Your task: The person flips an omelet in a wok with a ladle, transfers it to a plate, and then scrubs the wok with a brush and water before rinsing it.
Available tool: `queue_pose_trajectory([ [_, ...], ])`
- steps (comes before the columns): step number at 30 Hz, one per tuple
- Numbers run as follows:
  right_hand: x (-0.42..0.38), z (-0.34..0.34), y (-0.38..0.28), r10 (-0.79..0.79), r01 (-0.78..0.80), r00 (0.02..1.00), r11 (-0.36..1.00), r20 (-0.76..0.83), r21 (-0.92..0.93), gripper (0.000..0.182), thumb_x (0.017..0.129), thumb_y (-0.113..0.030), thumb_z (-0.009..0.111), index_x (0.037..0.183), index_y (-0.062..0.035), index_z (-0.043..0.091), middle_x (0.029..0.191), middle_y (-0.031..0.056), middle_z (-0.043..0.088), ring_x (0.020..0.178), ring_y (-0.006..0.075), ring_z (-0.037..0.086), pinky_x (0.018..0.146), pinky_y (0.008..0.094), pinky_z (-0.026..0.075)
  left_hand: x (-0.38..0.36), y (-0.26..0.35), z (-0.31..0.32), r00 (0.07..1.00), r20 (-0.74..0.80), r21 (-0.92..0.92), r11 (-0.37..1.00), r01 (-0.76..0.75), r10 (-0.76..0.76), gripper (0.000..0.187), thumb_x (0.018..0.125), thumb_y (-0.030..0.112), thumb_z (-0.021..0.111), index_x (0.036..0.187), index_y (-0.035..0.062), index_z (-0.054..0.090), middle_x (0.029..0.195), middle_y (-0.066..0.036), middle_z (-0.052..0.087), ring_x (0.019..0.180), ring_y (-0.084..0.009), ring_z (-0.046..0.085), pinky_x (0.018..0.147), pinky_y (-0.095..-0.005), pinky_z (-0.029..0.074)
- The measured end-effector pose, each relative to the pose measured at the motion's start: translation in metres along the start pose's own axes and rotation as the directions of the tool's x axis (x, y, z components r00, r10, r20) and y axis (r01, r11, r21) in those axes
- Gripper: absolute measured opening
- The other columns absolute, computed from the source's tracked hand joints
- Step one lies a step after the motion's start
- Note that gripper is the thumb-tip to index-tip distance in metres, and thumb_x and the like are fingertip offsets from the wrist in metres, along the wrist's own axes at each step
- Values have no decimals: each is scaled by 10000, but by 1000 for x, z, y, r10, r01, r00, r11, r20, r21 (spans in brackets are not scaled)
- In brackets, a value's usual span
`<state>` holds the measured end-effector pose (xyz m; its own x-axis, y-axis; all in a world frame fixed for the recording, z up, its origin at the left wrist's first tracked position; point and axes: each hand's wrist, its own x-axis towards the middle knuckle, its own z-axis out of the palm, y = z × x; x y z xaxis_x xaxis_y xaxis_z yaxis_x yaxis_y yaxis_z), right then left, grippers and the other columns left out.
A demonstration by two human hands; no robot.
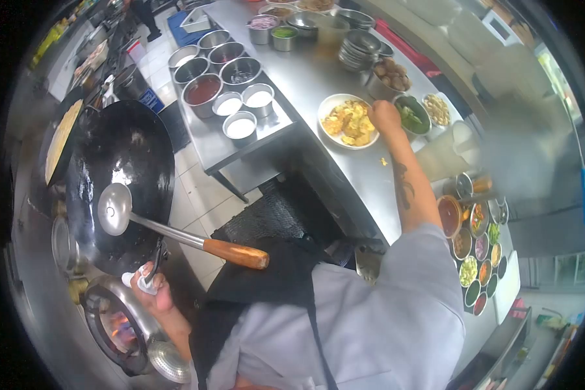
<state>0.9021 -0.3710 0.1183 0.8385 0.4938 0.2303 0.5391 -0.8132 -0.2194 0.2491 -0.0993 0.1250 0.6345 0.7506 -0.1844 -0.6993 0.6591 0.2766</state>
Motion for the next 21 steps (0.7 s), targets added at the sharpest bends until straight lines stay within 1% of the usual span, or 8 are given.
queue_pose_trajectory([
  [2, 15, 19, -6, 14, 44, 973, 969, 229, -244, 216, 721, -120, 618, 918, -60, 684, 967, 206, 641, 918, 387, 605, 796, 450, 485, -6, 4, -8, 998, -5, -19, 998, -57, 57, 211, 857, 130, 496, 967, -28, 411, 868, -111, 476, 736, -164, 508, 494, -298, 436],
  [5, -8, 19, -66, -366, 374, 888, 927, 279, 27, 474, 670, 26, 621, 1140, -34, 594, 1245, 237, 510, 1085, 340, 549, 894, 420, 443, -6, 2, -20, 985, -89, 17, 989, -149, 149, 189, 866, 170, 509, 923, -7, 472, 802, -78, 499, 668, -156, 500, 471, -286, 427],
  [6, -10, 45, -76, -614, 597, 789, 777, 33, 199, 389, 704, -3, 618, 1093, -10, 612, 1092, 245, 596, 963, 346, 607, 823, 408, 477, -6, -2, -18, 981, -86, -27, 984, -176, 173, 185, 869, 172, 506, 912, -8, 501, 804, -88, 522, 669, -161, 513, 468, -284, 435],
  [9, -42, 22, -218, -502, 56, 597, 804, 626, 592, 333, 913, -321, 543, 929, -9, 660, 757, 120, 665, 678, 191, 638, 607, 307, 506, -10, -10, -19, 880, -308, 143, 932, -332, 361, 121, 841, 174, 553, 831, 55, 534, 765, -98, 564, 596, -164, 513, 451, -281, 426],
  [11, -80, 21, -297, -735, -484, 197, 503, 649, 716, 474, 926, -462, 467, 1001, -27, 638, 852, 153, 662, 731, 223, 642, 630, 327, 525, -11, -19, -9, 839, -329, 115, 900, -420, 434, 77, 826, 143, 567, 806, 71, 547, 753, -94, 578, 635, -170, 545, 463, -280, 426],
  [13, -115, 17, -366, -778, -730, -280, 553, 562, 402, 550, 917, -527, 425, 1139, -41, 553, 1029, 203, 625, 790, 254, 644, 656, 352, 539, -15, -24, -9, 841, -311, 13, 887, -462, 443, 77, 814, 135, 579, 811, 68, 541, 769, -108, 582, 662, -180, 555, 470, -289, 427],
  [17, -161, 11, -451, -637, -636, -661, 756, 397, 153, 419, 914, -304, 509, 1238, -50, 433, 922, 106, 553, 651, 176, 571, 547, 300, 498, -30, -28, -15, 742, -422, -28, 810, -585, 521, 74, 806, 122, 583, 807, 64, 536, 752, -111, 583, 668, -200, 561, 466, -294, 420],
  [21, -202, 5, -517, -542, -496, -739, 840, 400, 221, 398, 868, -112, 523, 1248, -60, 414, 779, 22, 455, 556, 104, 473, 460, 245, 415, -68, -19, -43, 654, -441, -50, 710, -702, 615, 60, 809, 111, 573, 810, 69, 530, 739, -109, 579, 670, -211, 568, 465, -299, 419],
])
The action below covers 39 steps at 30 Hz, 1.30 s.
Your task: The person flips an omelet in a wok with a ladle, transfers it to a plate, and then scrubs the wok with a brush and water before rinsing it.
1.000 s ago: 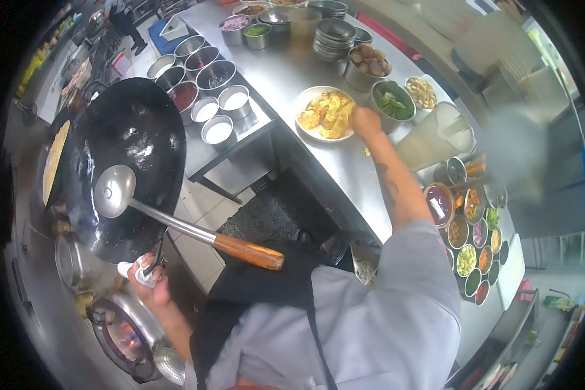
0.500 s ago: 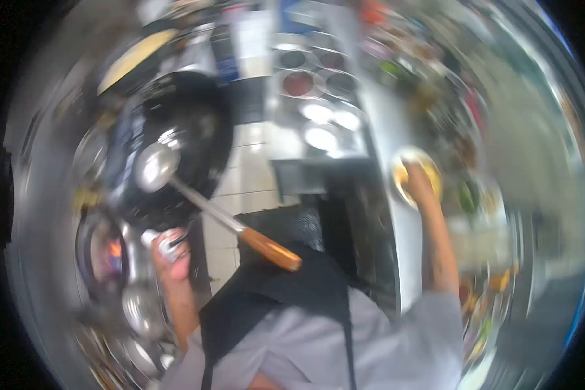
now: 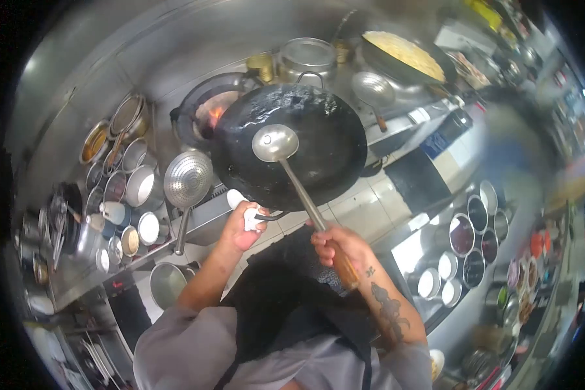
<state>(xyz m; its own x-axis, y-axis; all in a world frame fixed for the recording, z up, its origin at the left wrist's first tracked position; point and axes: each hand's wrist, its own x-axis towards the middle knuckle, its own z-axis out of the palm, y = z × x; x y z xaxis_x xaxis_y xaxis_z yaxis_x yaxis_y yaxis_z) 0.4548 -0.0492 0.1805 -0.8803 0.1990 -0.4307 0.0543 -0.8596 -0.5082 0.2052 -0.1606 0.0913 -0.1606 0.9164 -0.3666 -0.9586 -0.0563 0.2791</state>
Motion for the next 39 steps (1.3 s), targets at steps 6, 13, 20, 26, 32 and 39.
queue_pose_trajectory([
  [6, 84, 50, -88, -130, 156, 984, 962, 124, -225, 452, 838, -29, 546, 1272, -52, 421, 737, 32, 490, 471, 120, 492, 423, 272, 405, 30, 57, -16, 971, -134, -69, 975, -210, 200, 49, 807, 79, 560, 776, 75, 523, 709, -90, 567, 666, -206, 574, 446, -298, 397],
  [13, 187, 61, -167, -412, 226, 904, 689, -115, -689, 393, 831, -65, 546, 1213, -14, 472, 683, 47, 521, 440, 133, 482, 407, 285, 412, 116, 136, -56, 926, -221, -127, 932, -339, 307, 84, 792, 118, 574, 728, 81, 536, 632, -89, 569, 517, -202, 517, 424, -299, 400],
  [20, 322, 52, -275, -525, 54, 851, 74, 7, -996, 266, 764, -81, 567, 994, 53, 576, 607, 107, 573, 480, 184, 562, 459, 344, 448, 194, 190, -103, 878, -288, -85, 902, -422, 384, 88, 781, 128, 570, 713, 83, 537, 606, -83, 564, 497, -198, 519, 409, -303, 410],
  [26, 519, -11, -372, -516, -58, 836, -415, 183, -908, 134, 761, -90, 554, 747, 40, 581, 582, 131, 575, 468, 233, 552, 443, 355, 433, 205, 191, -89, 757, -513, -12, 879, -477, 405, 158, 855, 287, 557, 880, 136, 514, 675, -40, 557, 567, -192, 543, 421, -306, 394],
  [32, 588, -10, -433, -19, 47, 999, 431, 43, -901, 126, 734, -96, 585, 712, 24, 615, 604, 130, 601, 486, 262, 582, 442, 389, 455, 125, 152, -86, 502, -618, 406, 792, -456, 605, 336, 840, 398, 575, 1045, 143, 502, 833, -39, 567, 706, -181, 591, 480, -344, 476],
  [39, 569, -33, -473, -252, 108, 964, 85, 83, -991, 115, 785, -116, 574, 826, -9, 586, 631, 70, 574, 505, 143, 522, 440, 304, 413, 49, 105, -145, 229, -580, 792, 475, 384, 781, 690, 696, 192, 651, 1287, 54, 322, 1020, -202, 585, 882, -356, 618, 725, -404, 526],
])
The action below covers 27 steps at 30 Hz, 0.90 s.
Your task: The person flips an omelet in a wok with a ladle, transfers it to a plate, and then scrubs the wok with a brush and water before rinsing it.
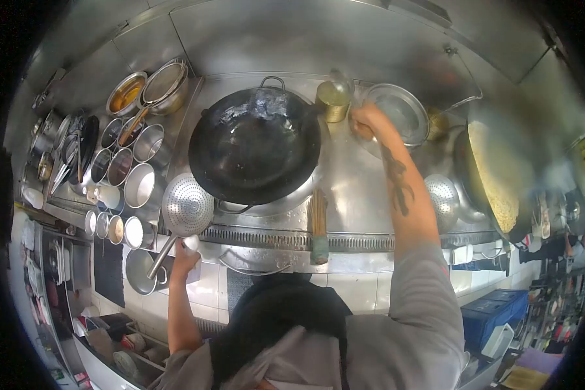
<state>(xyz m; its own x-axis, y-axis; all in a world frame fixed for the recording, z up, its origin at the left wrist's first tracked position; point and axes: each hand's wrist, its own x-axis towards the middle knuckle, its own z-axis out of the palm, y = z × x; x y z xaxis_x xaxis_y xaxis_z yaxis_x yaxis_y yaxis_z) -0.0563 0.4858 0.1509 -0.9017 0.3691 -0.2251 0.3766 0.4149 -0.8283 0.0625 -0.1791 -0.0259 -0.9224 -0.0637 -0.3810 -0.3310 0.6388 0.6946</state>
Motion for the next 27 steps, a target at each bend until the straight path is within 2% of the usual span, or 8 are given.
queue_pose_trajectory([
  [3, -63, -15, 24, -189, 155, 930, 979, -316, -129, 118, 797, -112, 547, 839, -4, 571, 620, 48, 549, 498, 133, 522, 422, 296, 409, 12, -27, 23, 985, -61, 350, 928, -128, 159, 740, 671, 177, 671, 1268, -26, 282, 1117, -319, 532, 1024, -464, 553, 877, -436, 458],
  [6, -124, -36, 45, -55, 62, 942, 998, -332, 10, 166, 793, -108, 540, 901, 11, 581, 612, 42, 540, 468, 124, 514, 396, 290, 394, -13, 13, 29, 986, -6, 280, 947, -156, 164, 752, 688, 222, 663, 1265, -73, 281, 1203, -340, 478, 1073, -467, 527, 907, -449, 449],
  [9, -150, -66, 60, -90, 49, 932, 991, -352, -124, 234, 797, -102, 534, 987, 30, 572, 600, 42, 534, 439, 121, 503, 383, 283, 388, -31, 50, 37, 996, 60, 561, 823, -90, 68, 726, 722, 240, 655, 1271, -56, 285, 1179, -317, 488, 1075, -449, 534, 908, -462, 456],
  [13, -144, -71, 111, -91, -113, 821, 942, -563, -317, 198, 796, -114, 554, 902, 53, 537, 586, 89, 549, 460, 171, 545, 406, 329, 423, -23, 36, 42, 984, 48, 543, 823, -168, 169, 768, 754, 191, 616, 1327, -100, 195, 1124, -338, 479, 1016, -470, 546, 889, -472, 467],
  [16, -144, -70, 128, 1, -198, 844, 930, -537, -309, 205, 786, -120, 575, 870, 63, 542, 598, 120, 570, 476, 206, 568, 420, 351, 439, -13, 17, 53, 954, -24, 603, 766, -225, 299, 741, 694, 171, 681, 1256, -86, 272, 1038, -267, 508, 909, -421, 582, 776, -464, 504],
  [22, -156, -38, 105, 282, -329, 821, 944, -496, -8, 192, 801, -141, 567, 819, 50, 566, 605, 109, 584, 460, 210, 558, 412, 335, 430, -12, 24, 52, 952, 52, 673, 694, -257, 302, 764, 674, 189, 702, 1256, -78, 284, 1035, -259, 521, 920, -410, 579, 789, -434, 511],
  [25, -151, -41, 96, 429, -366, 880, 887, -205, 282, 149, 825, -135, 551, 850, 12, 556, 661, 68, 559, 506, 162, 530, 462, 288, 428, -30, 57, 28, 967, 125, 688, 683, -246, 223, 777, 646, 202, 723, 1245, -67, 310, 1046, -256, 530, 953, -408, 562, 824, -450, 495],
  [27, -152, -46, 103, 305, -265, 944, 491, 121, 830, 135, 835, -111, 523, 895, 9, 535, 669, 37, 532, 506, 125, 503, 469, 265, 406, -25, 58, 12, 927, 115, 661, 669, -339, 357, 743, 648, 190, 718, 1240, -60, 345, 1064, -257, 530, 976, -413, 544, 861, -463, 467],
])
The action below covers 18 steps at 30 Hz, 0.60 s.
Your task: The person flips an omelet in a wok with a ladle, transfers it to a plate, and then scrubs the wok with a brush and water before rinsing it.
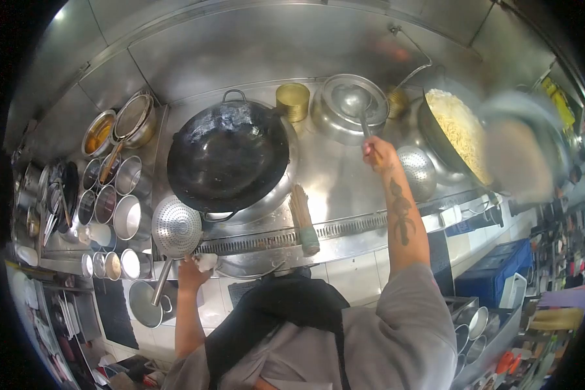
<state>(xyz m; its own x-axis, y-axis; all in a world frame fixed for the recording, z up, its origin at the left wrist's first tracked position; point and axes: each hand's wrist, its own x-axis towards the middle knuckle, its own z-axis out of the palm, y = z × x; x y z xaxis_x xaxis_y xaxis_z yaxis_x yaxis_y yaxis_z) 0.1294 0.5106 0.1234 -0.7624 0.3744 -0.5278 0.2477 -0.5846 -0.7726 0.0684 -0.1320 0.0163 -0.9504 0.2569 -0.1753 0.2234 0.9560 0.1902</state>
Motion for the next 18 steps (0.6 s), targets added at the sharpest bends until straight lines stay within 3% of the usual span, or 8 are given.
queue_pose_trajectory([
  [1, 0, -2, 1, 11, -71, 984, 940, 180, 334, 133, 840, -99, 510, 918, 8, 525, 672, 22, 519, 506, 107, 489, 473, 253, 395, 2, -4, -4, 998, -50, -10, 999, -47, 46, 727, 649, 183, 715, 1238, -56, 363, 1073, -258, 531, 987, -415, 534, 879, -469, 453],
  [3, -22, 9, 6, -9, -132, 949, 897, 317, 421, 196, 860, -96, 483, 1012, 27, 498, 705, 6, 499, 516, 88, 475, 485, 251, 394, 17, 2, -9, 933, -296, -105, 964, -243, 203, 636, 666, 157, 696, 1204, -47, 426, 1090, -245, 534, 1002, -406, 522, 909, -464, 424],
  [6, -71, 46, 23, -70, -231, 869, 819, 490, 526, 300, 885, -108, 455, 1140, 50, 455, 768, -1, 495, 536, 75, 474, 500, 248, 398, 35, 57, -46, 709, -567, -82, 828, -555, 420, 475, 713, 97, 637, 1154, -30, 515, 1093, -220, 546, 1002, -387, 515, 922, -441, 400],
  [8, -99, 67, 44, -99, -289, 821, 776, 562, 560, 355, 900, -117, 438, 1208, 60, 423, 801, 1, 495, 544, 70, 475, 503, 247, 403, 44, 99, -65, 624, -582, -135, 694, -707, 522, 374, 736, 96, 620, 1083, -25, 548, 1035, -192, 560, 979, -367, 515, 882, -455, 409],
  [10, -121, 86, 67, -111, -332, 789, 751, 605, 571, 397, 914, -122, 419, 1262, 66, 388, 820, 3, 489, 545, 63, 473, 501, 248, 408, 55, 122, -62, 591, -554, -113, 651, -751, 586, 293, 761, 101, 602, 1027, -16, 567, 944, -172, 561, 899, -357, 541, 806, -463, 433],
  [15, -162, 128, 128, -8, -471, 739, 709, 674, 525, 402, 919, -129, 408, 1271, 62, 378, 840, 12, 477, 544, 57, 474, 495, 234, 410, 82, 130, -30, 778, -396, -216, 774, -595, 488, 130, 811, 149, 587, 818, 19, 583, 843, -155, 566, 764, -333, 573, 714, -443, 461],
  [18, -161, 155, 144, 137, -507, 743, 754, 656, 417, 379, 897, -114, 445, 1237, 49, 407, 802, 11, 497, 541, 62, 481, 487, 226, 404, 82, 124, -18, 753, -429, -157, 780, -606, 499, 128, 808, 147, 593, 742, 40, 571, 794, -135, 584, 738, -319, 574, 708, -444, 439],
])
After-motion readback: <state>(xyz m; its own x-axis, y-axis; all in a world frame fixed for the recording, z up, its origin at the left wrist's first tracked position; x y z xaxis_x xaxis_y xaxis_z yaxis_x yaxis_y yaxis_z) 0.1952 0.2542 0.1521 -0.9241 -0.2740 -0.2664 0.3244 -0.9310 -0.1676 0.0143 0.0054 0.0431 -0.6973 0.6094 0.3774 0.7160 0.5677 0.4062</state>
